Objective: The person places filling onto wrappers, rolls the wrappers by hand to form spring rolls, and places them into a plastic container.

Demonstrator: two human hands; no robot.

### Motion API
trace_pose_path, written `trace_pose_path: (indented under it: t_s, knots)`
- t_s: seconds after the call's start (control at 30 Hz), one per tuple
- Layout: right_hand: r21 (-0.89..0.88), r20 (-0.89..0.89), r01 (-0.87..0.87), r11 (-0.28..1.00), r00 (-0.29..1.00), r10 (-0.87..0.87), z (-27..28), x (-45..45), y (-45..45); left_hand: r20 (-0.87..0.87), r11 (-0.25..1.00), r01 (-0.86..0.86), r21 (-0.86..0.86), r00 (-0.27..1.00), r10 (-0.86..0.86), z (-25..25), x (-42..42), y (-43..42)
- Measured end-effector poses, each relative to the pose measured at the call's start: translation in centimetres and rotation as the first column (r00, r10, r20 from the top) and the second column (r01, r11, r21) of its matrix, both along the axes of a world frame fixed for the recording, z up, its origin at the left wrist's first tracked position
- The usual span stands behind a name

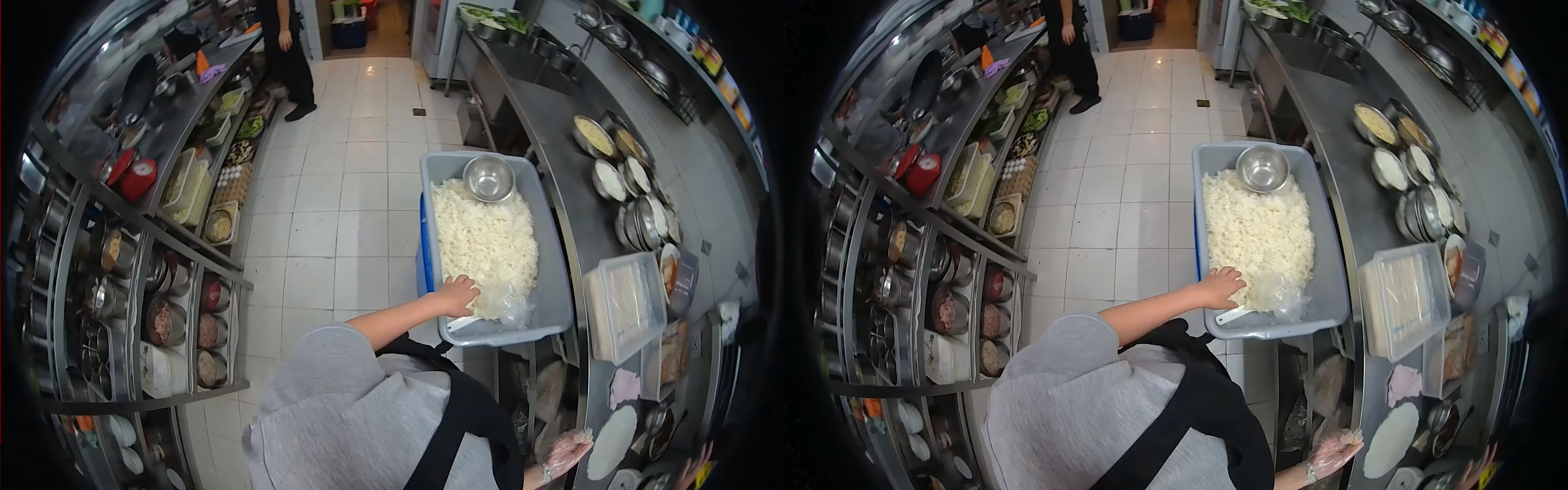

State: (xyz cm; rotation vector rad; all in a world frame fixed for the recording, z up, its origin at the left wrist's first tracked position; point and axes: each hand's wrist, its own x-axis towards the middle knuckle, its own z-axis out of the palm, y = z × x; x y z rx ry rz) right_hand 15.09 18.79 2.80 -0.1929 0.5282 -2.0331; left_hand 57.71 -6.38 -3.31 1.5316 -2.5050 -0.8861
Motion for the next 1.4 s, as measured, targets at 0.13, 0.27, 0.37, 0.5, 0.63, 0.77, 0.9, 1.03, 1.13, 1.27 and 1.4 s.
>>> trace_pose_path:
  t_s: [0.13, 0.27, 0.37, 0.5, 0.63, 0.77, 0.9, 1.03, 1.13, 1.27, 1.4]
  knots:
    - [-0.056, -0.023, -0.190, 0.980, 0.982, 0.189, 0.6, 1.4, -3.2, 0.004, 1.000, -0.021, -0.013, 1.000, 0.021, -0.6, 2.9, -1.2]
    - [-0.502, 0.707, -0.331, 0.799, 0.376, 0.600, 0.3, 2.7, -6.2, -0.048, 0.992, -0.081, -0.097, 0.996, 0.077, -1.9, 4.7, -2.6]
    - [-0.387, 0.548, -0.425, 0.818, 0.608, 0.575, -0.5, 4.4, -9.4, -0.027, 0.995, -0.025, -0.095, 0.999, 0.022, -1.9, 6.2, -3.9]
    - [-0.121, 0.027, -0.300, 0.946, 0.952, 0.305, -0.7, 6.0, -8.3, -0.031, 0.998, 0.031, -0.056, 0.999, -0.033, -1.6, 7.2, -4.9]
    - [-0.129, 0.187, -0.145, 0.981, 0.968, 0.168, 1.1, 10.2, -7.0, -0.090, 0.992, 0.121, -0.024, 0.988, -0.122, -2.9, 7.5, -6.2]
    - [-0.067, -0.046, 0.121, 0.990, 0.991, -0.125, 2.9, 14.7, -6.0, -0.367, 0.971, 0.137, -0.196, 0.908, -0.202, -4.9, 6.8, -6.3]
    - [-0.159, 0.086, 0.094, 0.983, 0.993, -0.081, 3.3, 16.2, -3.9, -0.439, 0.979, 0.159, -0.124, 0.877, -0.198, -5.0, 4.8, -6.0]
    - [-0.108, 0.119, 0.217, 0.970, 0.972, -0.204, 4.1, 17.8, -2.0, -0.461, 0.968, 0.205, -0.143, 0.852, -0.248, -6.4, 3.4, -6.4]
    - [-0.164, 0.203, 0.222, 0.961, 0.961, -0.187, 3.7, 18.1, -0.8, -0.412, 0.969, 0.214, -0.127, 0.877, -0.248, -7.2, 2.7, -6.6]
    - [-0.120, 0.215, 0.229, 0.966, 0.956, -0.200, 3.7, 19.6, -0.4, -0.312, 0.973, 0.205, -0.107, 0.922, -0.228, -6.7, 2.6, -6.3]
    - [-0.042, 0.241, 0.183, 0.982, 0.956, -0.167, 3.5, 21.0, -1.5, -0.273, 0.973, 0.203, -0.113, 0.935, -0.227, -6.3, 2.3, -6.1]
